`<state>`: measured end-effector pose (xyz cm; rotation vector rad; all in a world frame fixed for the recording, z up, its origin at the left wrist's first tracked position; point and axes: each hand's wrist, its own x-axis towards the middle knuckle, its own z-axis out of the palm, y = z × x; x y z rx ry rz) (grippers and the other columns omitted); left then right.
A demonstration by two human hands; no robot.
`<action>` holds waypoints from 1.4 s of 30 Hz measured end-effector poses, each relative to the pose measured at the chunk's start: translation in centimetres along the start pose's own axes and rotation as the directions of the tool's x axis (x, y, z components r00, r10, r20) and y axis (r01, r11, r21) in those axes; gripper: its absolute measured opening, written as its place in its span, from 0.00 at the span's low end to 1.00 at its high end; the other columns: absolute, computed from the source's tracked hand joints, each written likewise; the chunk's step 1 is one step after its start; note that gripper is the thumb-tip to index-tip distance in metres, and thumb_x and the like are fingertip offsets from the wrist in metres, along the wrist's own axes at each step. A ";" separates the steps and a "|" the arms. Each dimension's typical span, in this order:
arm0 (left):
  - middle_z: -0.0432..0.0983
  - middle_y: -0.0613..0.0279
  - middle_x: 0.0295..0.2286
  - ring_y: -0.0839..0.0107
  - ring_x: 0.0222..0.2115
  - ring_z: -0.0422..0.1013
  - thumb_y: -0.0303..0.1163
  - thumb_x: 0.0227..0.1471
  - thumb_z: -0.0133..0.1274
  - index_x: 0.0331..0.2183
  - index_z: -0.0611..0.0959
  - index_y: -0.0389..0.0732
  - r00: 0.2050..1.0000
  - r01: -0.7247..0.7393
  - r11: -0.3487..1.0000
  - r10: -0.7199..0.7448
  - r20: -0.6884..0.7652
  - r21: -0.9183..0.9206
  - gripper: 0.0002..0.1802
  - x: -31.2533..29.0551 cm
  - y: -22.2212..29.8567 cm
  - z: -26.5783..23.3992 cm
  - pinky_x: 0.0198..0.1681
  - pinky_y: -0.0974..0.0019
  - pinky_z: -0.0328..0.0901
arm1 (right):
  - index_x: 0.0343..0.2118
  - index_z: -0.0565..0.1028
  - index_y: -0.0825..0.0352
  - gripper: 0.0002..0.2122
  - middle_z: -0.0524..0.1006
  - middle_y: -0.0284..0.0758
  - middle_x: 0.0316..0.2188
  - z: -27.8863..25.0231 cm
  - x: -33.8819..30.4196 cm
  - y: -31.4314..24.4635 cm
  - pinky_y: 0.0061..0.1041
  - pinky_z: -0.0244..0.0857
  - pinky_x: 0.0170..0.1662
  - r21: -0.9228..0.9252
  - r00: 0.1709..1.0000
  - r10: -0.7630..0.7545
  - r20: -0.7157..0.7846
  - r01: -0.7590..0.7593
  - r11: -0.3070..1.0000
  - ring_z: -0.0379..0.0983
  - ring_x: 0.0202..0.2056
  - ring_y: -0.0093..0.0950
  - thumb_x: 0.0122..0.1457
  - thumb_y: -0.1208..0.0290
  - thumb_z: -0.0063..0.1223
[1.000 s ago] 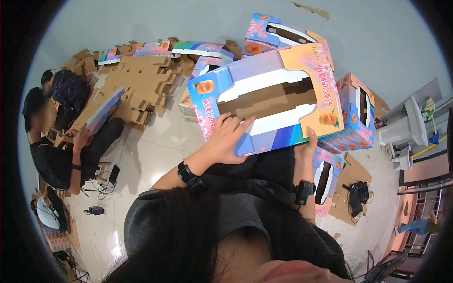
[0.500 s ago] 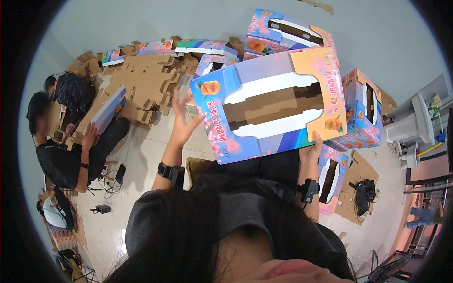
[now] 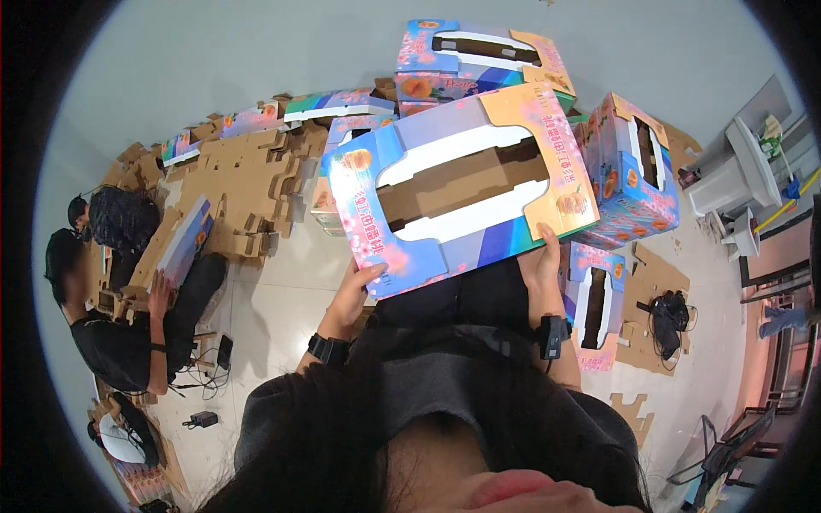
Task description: Stacking assembled cardboard boxes on the floor in a packaging environment.
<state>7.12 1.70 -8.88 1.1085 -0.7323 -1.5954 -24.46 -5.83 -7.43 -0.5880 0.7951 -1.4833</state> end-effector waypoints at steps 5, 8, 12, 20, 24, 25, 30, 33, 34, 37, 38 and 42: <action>0.70 0.58 0.42 0.66 0.44 0.67 0.40 0.45 0.52 0.48 0.67 0.35 0.999 -0.034 0.984 0.034 -0.003 -0.174 0.30 0.2 -0.8 -2.3 0.50 0.63 0.61 | 0.56 0.56 0.68 0.44 0.61 0.39 0.53 -1.9 -0.2 -3.8 0.45 0.47 0.57 0.290 0.927 0.013 0.375 -0.130 0.948 0.53 0.57 0.36 0.41 0.40 0.54; 0.72 0.56 0.40 0.65 0.40 0.70 0.43 0.41 0.53 0.46 0.69 0.34 0.997 -0.071 0.989 0.065 -0.051 -0.128 0.32 0.2 -1.0 -3.8 0.44 0.63 0.66 | 0.58 0.53 0.66 0.47 0.56 0.39 0.57 -3.6 -0.2 -7.1 0.48 0.46 0.57 0.449 0.897 -0.013 0.441 -0.208 0.869 0.50 0.58 0.37 0.41 0.34 0.50; 0.74 0.56 0.34 0.67 0.32 0.73 0.45 0.39 0.54 0.44 0.70 0.34 0.994 -0.089 0.992 0.094 0.053 -0.085 0.33 0.2 2.2 -2.8 0.31 0.67 0.71 | 0.57 0.54 0.71 0.49 0.56 0.43 0.58 -6.5 0.1 -11.4 0.36 0.46 0.59 0.103 0.993 -0.093 0.070 0.086 0.991 0.54 0.57 0.36 0.43 0.29 0.41; 0.67 0.54 0.46 0.67 0.46 0.66 0.36 0.44 0.55 0.53 0.60 0.31 0.959 0.023 0.996 -0.045 0.278 0.082 0.37 3.3 4.2 4.6 0.49 0.67 0.62 | 0.46 0.68 0.69 0.23 0.74 0.38 0.37 -8.1 -1.5 -18.9 0.24 0.68 0.38 -0.380 0.986 0.077 -0.148 -0.129 0.916 0.72 0.34 0.26 0.57 0.53 0.45; 0.66 0.58 0.47 0.70 0.48 0.63 0.45 0.54 0.46 0.53 0.64 0.35 0.950 -0.042 0.994 0.008 0.311 0.104 0.31 3.8 5.1 10.1 0.52 0.67 0.57 | 0.45 0.69 0.68 0.23 0.73 0.36 0.38 -10.0 -3.7 -23.0 0.23 0.67 0.38 -0.458 0.922 0.054 -0.383 -0.240 0.856 0.71 0.35 0.25 0.53 0.54 0.49; 0.66 0.59 0.47 0.70 0.48 0.63 0.47 0.55 0.43 0.53 0.64 0.35 0.948 -0.032 0.998 0.015 0.317 0.049 0.31 3.8 4.9 10.8 0.53 0.67 0.57 | 0.45 0.70 0.67 0.23 0.73 0.34 0.36 -9.9 -5.3 -22.8 0.21 0.67 0.38 -0.397 0.909 -0.091 -0.407 -0.086 0.914 0.70 0.34 0.23 0.52 0.54 0.50; 0.62 0.54 0.52 0.66 0.55 0.55 0.59 0.55 0.25 0.54 0.64 0.39 0.877 -0.113 0.981 0.024 0.479 0.157 0.38 5.6 3.2 12.2 0.56 0.60 0.49 | 0.52 0.63 0.67 0.21 0.64 0.35 0.50 -10.8 -15.6 -27.1 0.26 0.54 0.54 -0.698 0.766 -0.422 -0.485 -0.048 0.715 0.59 0.50 0.26 0.57 0.64 0.40; 0.63 0.53 0.51 0.62 0.54 0.57 0.58 0.55 0.25 0.52 0.67 0.40 0.870 -0.115 0.970 -0.006 0.494 0.213 0.36 6.6 1.5 11.9 0.56 0.56 0.49 | 0.54 0.60 0.68 0.20 0.64 0.34 0.51 -12.1 -22.7 -27.3 0.27 0.52 0.57 -0.978 0.716 -0.666 -0.210 -0.152 0.146 0.59 0.53 0.28 0.59 0.68 0.36; 0.64 0.52 0.51 0.62 0.54 0.57 0.58 0.55 0.25 0.51 0.68 0.40 0.878 -0.085 0.968 -0.040 0.476 0.238 0.36 6.5 1.1 11.9 0.56 0.56 0.50 | 0.54 0.61 0.68 0.20 0.64 0.34 0.50 -13.7 -24.4 -27.9 0.27 0.55 0.55 -0.961 0.735 -0.678 0.002 -0.185 -0.203 0.61 0.52 0.29 0.59 0.65 0.36; 0.66 0.52 0.48 0.62 0.52 0.60 0.54 0.57 0.27 0.48 0.70 0.39 0.883 -0.030 0.971 -0.085 0.461 0.237 0.32 7.1 0.1 12.2 0.55 0.57 0.52 | 0.53 0.62 0.67 0.24 0.64 0.34 0.49 -16.6 -26.6 -28.9 0.27 0.58 0.51 -0.584 0.499 -0.455 -0.737 -0.132 0.801 0.63 0.49 0.29 0.57 0.57 0.41; 0.67 0.53 0.48 0.63 0.52 0.61 0.51 0.59 0.29 0.47 0.72 0.39 0.888 -0.002 0.980 -0.090 0.451 0.198 0.29 7.2 -0.3 11.8 0.54 0.58 0.53 | 0.54 0.62 0.66 0.29 0.64 0.35 0.50 -16.0 -27.4 -27.7 0.27 0.58 0.50 -0.540 0.423 -0.436 -0.795 -0.164 0.826 0.62 0.50 0.31 0.53 0.51 0.44; 0.70 0.54 0.44 0.64 0.48 0.65 0.51 0.58 0.31 0.45 0.73 0.38 0.911 0.017 0.979 -0.100 0.401 0.204 0.29 7.3 -0.8 12.3 0.53 0.61 0.56 | 0.54 0.61 0.68 0.31 0.67 0.41 0.48 -16.7 -27.9 -22.7 0.31 0.60 0.49 -0.266 0.482 -0.183 -0.857 -0.111 0.957 0.66 0.47 0.35 0.52 0.49 0.45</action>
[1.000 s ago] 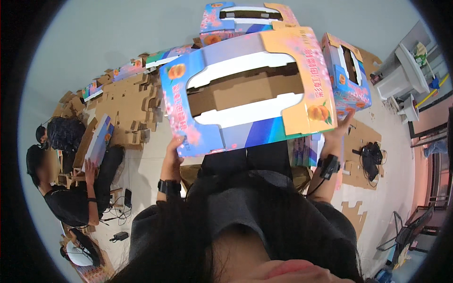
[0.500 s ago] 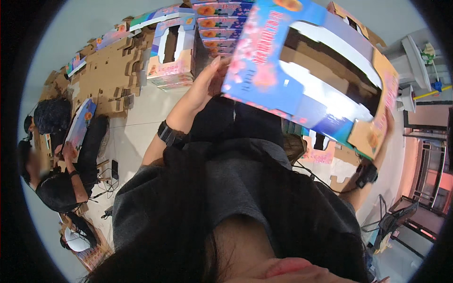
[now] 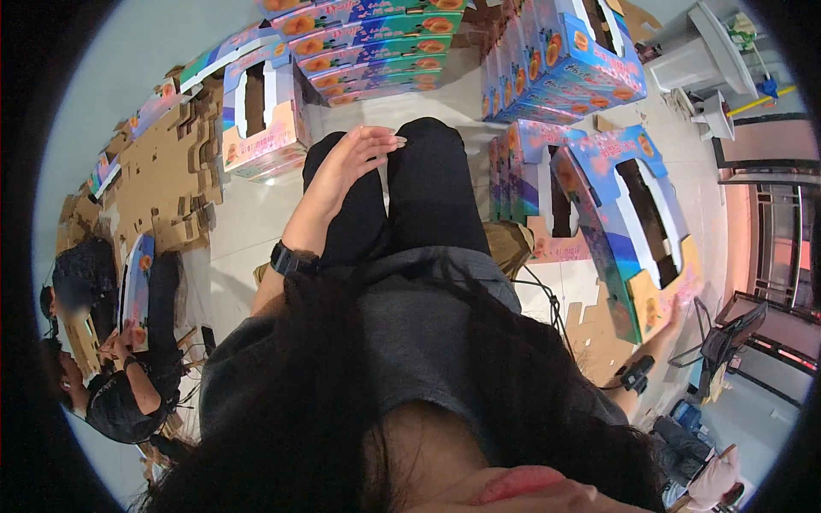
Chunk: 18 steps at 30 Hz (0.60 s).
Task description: Stacking assembled cardboard boxes on the floor in a packaging environment.
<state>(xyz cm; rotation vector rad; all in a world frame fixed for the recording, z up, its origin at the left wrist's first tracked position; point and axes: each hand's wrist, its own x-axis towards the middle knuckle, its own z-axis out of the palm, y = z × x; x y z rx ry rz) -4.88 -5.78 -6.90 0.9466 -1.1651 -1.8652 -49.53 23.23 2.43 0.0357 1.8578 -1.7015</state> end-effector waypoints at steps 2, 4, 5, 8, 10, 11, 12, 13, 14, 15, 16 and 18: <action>0.71 0.54 0.43 0.65 0.47 0.66 0.51 0.58 0.31 0.45 0.72 0.37 1.000 0.003 1.000 -0.003 -0.007 -0.003 0.29 0.2 -0.2 -0.1 0.53 0.62 0.56 | 0.52 0.62 0.69 0.30 0.69 0.42 0.47 -4.0 5.1 4.2 0.33 0.61 0.50 0.066 0.989 0.039 0.145 -0.049 0.997 0.67 0.46 0.36 0.53 0.50 0.43; 0.71 0.54 0.42 0.65 0.46 0.66 0.51 0.58 0.31 0.45 0.72 0.36 1.000 0.006 1.000 -0.006 -0.017 0.002 0.29 0.1 -0.3 -0.1 0.52 0.63 0.56 | 0.51 0.62 0.70 0.28 0.70 0.42 0.46 -8.0 10.6 9.1 0.33 0.61 0.50 0.131 0.961 0.092 0.260 -0.129 0.983 0.68 0.46 0.36 0.55 0.50 0.43; 0.71 0.55 0.41 0.65 0.46 0.66 0.50 0.58 0.32 0.45 0.72 0.36 1.000 0.003 1.000 -0.003 -0.016 0.012 0.28 -0.2 -0.4 -0.3 0.52 0.63 0.57 | 0.51 0.62 0.70 0.28 0.69 0.42 0.47 -5.8 10.4 10.4 0.33 0.61 0.50 0.143 0.973 -0.003 0.232 -0.031 0.989 0.67 0.46 0.36 0.56 0.51 0.42; 0.71 0.55 0.40 0.65 0.45 0.67 0.49 0.58 0.32 0.44 0.71 0.36 0.999 0.025 0.999 -0.024 -0.040 0.025 0.27 -0.8 -0.7 -0.8 0.51 0.62 0.59 | 0.53 0.61 0.70 0.29 0.67 0.41 0.50 -3.6 12.0 14.6 0.36 0.57 0.54 0.284 0.927 0.042 0.372 -0.157 0.946 0.64 0.50 0.36 0.56 0.50 0.41; 0.71 0.55 0.39 0.65 0.45 0.67 0.49 0.58 0.32 0.44 0.71 0.36 0.996 0.048 0.998 -0.045 -0.075 0.029 0.27 -1.3 -0.9 -1.0 0.50 0.62 0.59 | 0.53 0.61 0.69 0.30 0.66 0.40 0.50 -2.0 12.3 16.2 0.38 0.55 0.55 0.304 0.914 0.101 0.392 -0.233 0.924 0.63 0.51 0.37 0.55 0.50 0.41; 0.72 0.55 0.39 0.65 0.44 0.68 0.49 0.58 0.32 0.43 0.71 0.36 0.996 0.043 0.999 -0.041 -0.077 0.020 0.26 -1.6 -1.0 -1.1 0.50 0.62 0.60 | 0.53 0.61 0.69 0.30 0.66 0.40 0.50 -0.6 11.8 16.2 0.39 0.55 0.55 0.308 0.919 0.132 0.370 -0.256 0.916 0.63 0.51 0.37 0.55 0.49 0.41; 0.72 0.55 0.39 0.65 0.44 0.68 0.48 0.58 0.33 0.43 0.71 0.36 0.996 0.037 0.999 -0.036 -0.078 0.011 0.26 -1.9 -1.2 -1.2 0.49 0.62 0.60 | 0.53 0.61 0.69 0.30 0.67 0.40 0.50 0.3 11.6 16.3 0.39 0.56 0.55 0.307 0.924 0.150 0.353 -0.265 0.914 0.63 0.51 0.36 0.54 0.49 0.44; 0.72 0.55 0.39 0.65 0.44 0.68 0.48 0.58 0.33 0.43 0.71 0.36 0.995 0.035 0.999 -0.034 -0.089 0.012 0.26 -2.0 -1.2 -1.3 0.49 0.62 0.60 | 0.52 0.62 0.68 0.29 0.67 0.40 0.50 1.0 11.8 16.6 0.38 0.57 0.54 0.313 0.935 0.139 0.327 -0.246 0.917 0.63 0.51 0.36 0.54 0.50 0.45; 0.72 0.55 0.38 0.65 0.43 0.68 0.48 0.59 0.33 0.43 0.71 0.36 0.996 0.028 1.000 -0.028 -0.081 -0.009 0.25 -1.9 -1.4 -1.4 0.49 0.63 0.61 | 0.52 0.62 0.68 0.29 0.67 0.40 0.49 1.6 11.9 16.9 0.38 0.57 0.53 0.319 0.945 0.127 0.301 -0.226 0.920 0.64 0.50 0.36 0.53 0.51 0.46; 0.72 0.55 0.38 0.66 0.43 0.68 0.47 0.59 0.33 0.43 0.71 0.35 0.997 0.020 0.999 -0.022 -0.073 -0.030 0.25 -2.0 -1.5 -1.5 0.49 0.63 0.61 | 0.52 0.62 0.68 0.29 0.67 0.40 0.49 1.9 11.8 17.0 0.38 0.57 0.53 0.315 0.942 0.132 0.310 -0.233 0.920 0.64 0.50 0.36 0.53 0.51 0.46; 0.72 0.55 0.38 0.66 0.43 0.68 0.47 0.59 0.33 0.43 0.71 0.35 0.996 0.019 0.999 -0.021 -0.083 -0.028 0.25 -2.0 -1.6 -1.5 0.49 0.63 0.61 | 0.52 0.63 0.67 0.28 0.68 0.39 0.49 2.0 11.7 16.9 0.38 0.58 0.53 0.299 0.934 0.130 0.334 -0.236 0.925 0.64 0.50 0.35 0.53 0.51 0.47; 0.72 0.55 0.38 0.66 0.42 0.68 0.46 0.59 0.33 0.43 0.71 0.35 0.997 0.011 0.999 -0.014 -0.078 -0.040 0.24 -1.9 -1.9 -1.3 0.48 0.63 0.61 | 0.51 0.63 0.66 0.28 0.68 0.39 0.48 1.8 11.8 17.2 0.38 0.59 0.52 0.281 0.924 0.131 0.360 -0.241 0.929 0.65 0.49 0.35 0.53 0.52 0.47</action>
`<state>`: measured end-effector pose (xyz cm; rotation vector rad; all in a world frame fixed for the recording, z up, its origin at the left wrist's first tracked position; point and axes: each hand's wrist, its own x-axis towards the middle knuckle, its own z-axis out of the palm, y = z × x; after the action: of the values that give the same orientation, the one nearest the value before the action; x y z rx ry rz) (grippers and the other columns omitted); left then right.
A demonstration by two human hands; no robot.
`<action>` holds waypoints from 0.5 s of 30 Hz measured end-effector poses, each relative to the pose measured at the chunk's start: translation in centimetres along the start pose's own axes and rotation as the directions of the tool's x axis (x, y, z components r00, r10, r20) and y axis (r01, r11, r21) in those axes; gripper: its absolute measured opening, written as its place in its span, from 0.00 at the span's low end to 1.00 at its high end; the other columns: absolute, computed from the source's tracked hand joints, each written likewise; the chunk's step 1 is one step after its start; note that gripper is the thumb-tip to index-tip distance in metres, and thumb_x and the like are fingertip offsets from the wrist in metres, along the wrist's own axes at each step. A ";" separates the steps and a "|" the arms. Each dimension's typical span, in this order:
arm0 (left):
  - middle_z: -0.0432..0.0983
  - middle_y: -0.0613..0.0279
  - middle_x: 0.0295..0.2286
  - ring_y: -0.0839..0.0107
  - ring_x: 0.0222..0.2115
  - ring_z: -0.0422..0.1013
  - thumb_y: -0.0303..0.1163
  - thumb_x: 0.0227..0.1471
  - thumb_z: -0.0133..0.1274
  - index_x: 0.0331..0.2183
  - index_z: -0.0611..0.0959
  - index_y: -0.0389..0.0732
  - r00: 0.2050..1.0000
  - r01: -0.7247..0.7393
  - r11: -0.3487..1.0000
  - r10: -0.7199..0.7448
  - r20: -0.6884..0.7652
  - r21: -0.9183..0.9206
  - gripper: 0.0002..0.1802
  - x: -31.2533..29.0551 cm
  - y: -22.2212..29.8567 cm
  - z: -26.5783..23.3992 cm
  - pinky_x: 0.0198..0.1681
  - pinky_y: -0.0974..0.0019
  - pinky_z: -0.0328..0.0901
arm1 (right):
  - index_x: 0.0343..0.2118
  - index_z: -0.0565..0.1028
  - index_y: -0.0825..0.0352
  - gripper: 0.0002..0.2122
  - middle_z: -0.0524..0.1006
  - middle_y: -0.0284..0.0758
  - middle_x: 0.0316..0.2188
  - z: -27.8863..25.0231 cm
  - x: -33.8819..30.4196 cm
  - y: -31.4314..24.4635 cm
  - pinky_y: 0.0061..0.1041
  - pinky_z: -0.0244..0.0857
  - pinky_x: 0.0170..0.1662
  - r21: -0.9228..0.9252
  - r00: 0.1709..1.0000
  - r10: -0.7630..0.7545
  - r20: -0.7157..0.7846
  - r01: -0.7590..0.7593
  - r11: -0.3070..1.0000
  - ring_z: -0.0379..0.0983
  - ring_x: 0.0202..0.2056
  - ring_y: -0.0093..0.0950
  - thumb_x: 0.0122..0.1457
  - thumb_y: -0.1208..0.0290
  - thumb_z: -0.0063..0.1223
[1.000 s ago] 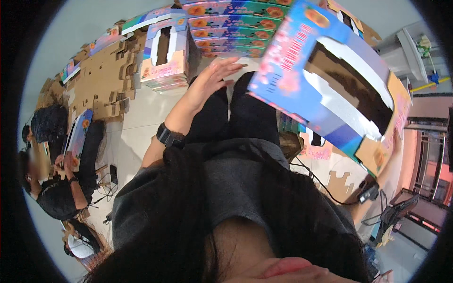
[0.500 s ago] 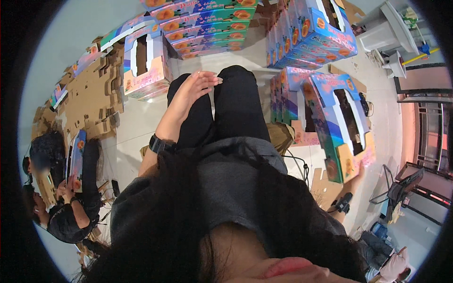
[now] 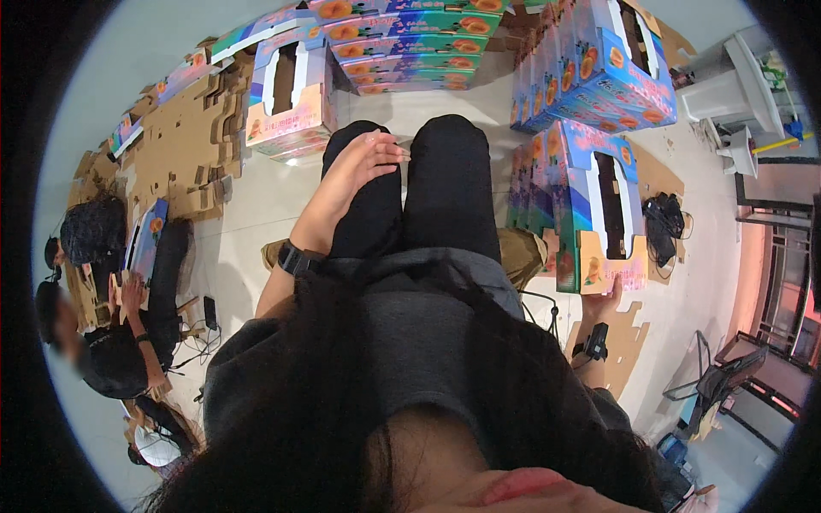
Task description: Stacking assembled cardboard boxes on the floor in a packaging environment.
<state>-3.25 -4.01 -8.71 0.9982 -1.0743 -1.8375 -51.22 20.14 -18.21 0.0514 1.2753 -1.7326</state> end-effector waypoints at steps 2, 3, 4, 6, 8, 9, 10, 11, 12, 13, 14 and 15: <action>0.72 0.55 0.37 0.66 0.42 0.69 0.45 0.59 0.33 0.44 0.71 0.35 1.000 0.005 1.000 -0.005 -0.008 -0.003 0.24 0.1 -0.1 0.1 0.48 0.63 0.61 | 0.51 0.63 0.66 0.27 0.69 0.38 0.48 -1.0 0.4 0.4 0.38 0.59 0.51 0.017 0.998 0.004 -0.056 -0.003 1.000 0.65 0.49 0.35 0.53 0.52 0.48; 0.72 0.55 0.37 0.67 0.41 0.69 0.45 0.58 0.36 0.43 0.71 0.35 1.000 0.002 1.000 -0.003 -0.004 -0.023 0.23 0.1 -0.2 0.0 0.48 0.64 0.61 | 0.51 0.63 0.66 0.27 0.69 0.38 0.48 -1.2 0.6 0.7 0.38 0.59 0.51 0.018 0.998 0.009 -0.058 -0.008 1.000 0.65 0.49 0.35 0.53 0.52 0.48; 0.72 0.56 0.37 0.67 0.41 0.69 0.44 0.57 0.39 0.42 0.71 0.34 1.000 0.000 0.999 0.000 0.002 -0.044 0.22 0.2 -0.3 -0.1 0.48 0.65 0.62 | 0.51 0.63 0.65 0.27 0.68 0.38 0.48 -1.4 0.8 0.9 0.40 0.59 0.51 0.049 0.998 0.033 -0.045 -0.031 0.998 0.64 0.49 0.35 0.52 0.52 0.48; 0.72 0.56 0.36 0.67 0.41 0.69 0.44 0.57 0.40 0.42 0.71 0.35 1.000 -0.002 0.999 0.002 -0.008 -0.042 0.22 0.2 -0.3 -0.1 0.48 0.65 0.62 | 0.51 0.63 0.64 0.27 0.68 0.38 0.48 -1.7 0.8 1.3 0.42 0.58 0.52 0.079 0.998 0.061 -0.036 -0.058 0.995 0.64 0.50 0.36 0.52 0.52 0.49; 0.73 0.56 0.36 0.67 0.41 0.69 0.44 0.57 0.40 0.42 0.72 0.35 1.000 -0.005 0.999 0.005 -0.006 -0.037 0.22 0.4 -0.3 0.3 0.48 0.65 0.62 | 0.51 0.63 0.61 0.28 0.67 0.39 0.49 -1.4 0.7 2.0 0.47 0.56 0.52 0.047 0.981 0.148 -0.129 -0.143 0.989 0.62 0.51 0.38 0.49 0.50 0.50; 0.73 0.56 0.36 0.67 0.41 0.69 0.44 0.57 0.40 0.42 0.72 0.35 1.000 0.000 0.999 0.000 -0.014 -0.036 0.21 0.4 -0.2 0.4 0.48 0.65 0.62 | 0.52 0.63 0.57 0.32 0.65 0.39 0.51 -2.9 1.4 2.6 0.51 0.54 0.52 0.032 0.966 0.195 -0.168 -0.192 0.981 0.60 0.53 0.39 0.47 0.44 0.51; 0.73 0.56 0.36 0.68 0.41 0.69 0.43 0.57 0.40 0.41 0.72 0.35 1.000 0.002 0.999 -0.003 -0.027 -0.037 0.21 0.4 -0.2 0.5 0.48 0.65 0.62 | 0.52 0.63 0.57 0.32 0.65 0.39 0.51 -2.8 1.4 2.8 0.51 0.54 0.52 0.031 0.966 0.197 -0.169 -0.195 0.980 0.60 0.53 0.39 0.47 0.44 0.51; 0.73 0.56 0.36 0.68 0.41 0.69 0.43 0.57 0.40 0.41 0.72 0.35 1.000 0.003 0.999 -0.004 -0.031 -0.037 0.21 0.4 -0.2 0.5 0.48 0.65 0.62 | 0.53 0.62 0.56 0.33 0.63 0.39 0.52 -2.8 1.4 3.0 0.51 0.54 0.52 0.039 0.953 0.241 -0.181 -0.238 0.970 0.59 0.53 0.39 0.46 0.42 0.50; 0.73 0.56 0.36 0.68 0.41 0.69 0.43 0.57 0.40 0.42 0.72 0.35 0.999 0.006 1.000 -0.007 -0.035 -0.029 0.21 0.4 -0.2 0.6 0.48 0.65 0.62 | 0.53 0.62 0.56 0.35 0.62 0.39 0.53 -2.7 1.5 3.2 0.50 0.53 0.53 0.047 0.939 0.286 -0.193 -0.282 0.958 0.58 0.54 0.39 0.45 0.39 0.49; 0.73 0.56 0.36 0.68 0.41 0.69 0.43 0.57 0.40 0.42 0.72 0.35 0.999 0.009 1.000 -0.010 -0.037 -0.021 0.21 0.4 -0.1 0.6 0.48 0.65 0.62 | 0.54 0.61 0.55 0.37 0.61 0.39 0.54 -2.9 1.6 3.5 0.50 0.53 0.53 0.008 0.948 0.279 -0.152 -0.281 0.960 0.57 0.55 0.39 0.45 0.35 0.45; 0.73 0.56 0.36 0.68 0.41 0.69 0.43 0.57 0.40 0.42 0.72 0.35 0.999 0.010 1.000 -0.011 -0.041 -0.019 0.21 0.4 0.0 0.7 0.48 0.65 0.62 | 0.54 0.61 0.55 0.37 0.61 0.39 0.54 -3.2 1.7 3.5 0.50 0.53 0.53 0.008 0.947 0.283 -0.150 -0.285 0.958 0.57 0.55 0.39 0.45 0.35 0.45; 0.73 0.56 0.36 0.68 0.41 0.69 0.43 0.57 0.40 0.42 0.72 0.35 0.999 0.013 1.000 -0.014 -0.034 -0.022 0.21 0.4 0.1 0.8 0.48 0.65 0.62 | 0.54 0.61 0.56 0.37 0.61 0.39 0.54 -3.4 1.8 3.6 0.50 0.53 0.53 0.001 0.940 0.286 -0.185 -0.291 0.957 0.57 0.55 0.39 0.46 0.34 0.43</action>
<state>-4.09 -4.13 -8.45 1.0230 -1.0268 -1.8329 -51.30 21.50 -23.30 0.3731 1.3487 -1.4829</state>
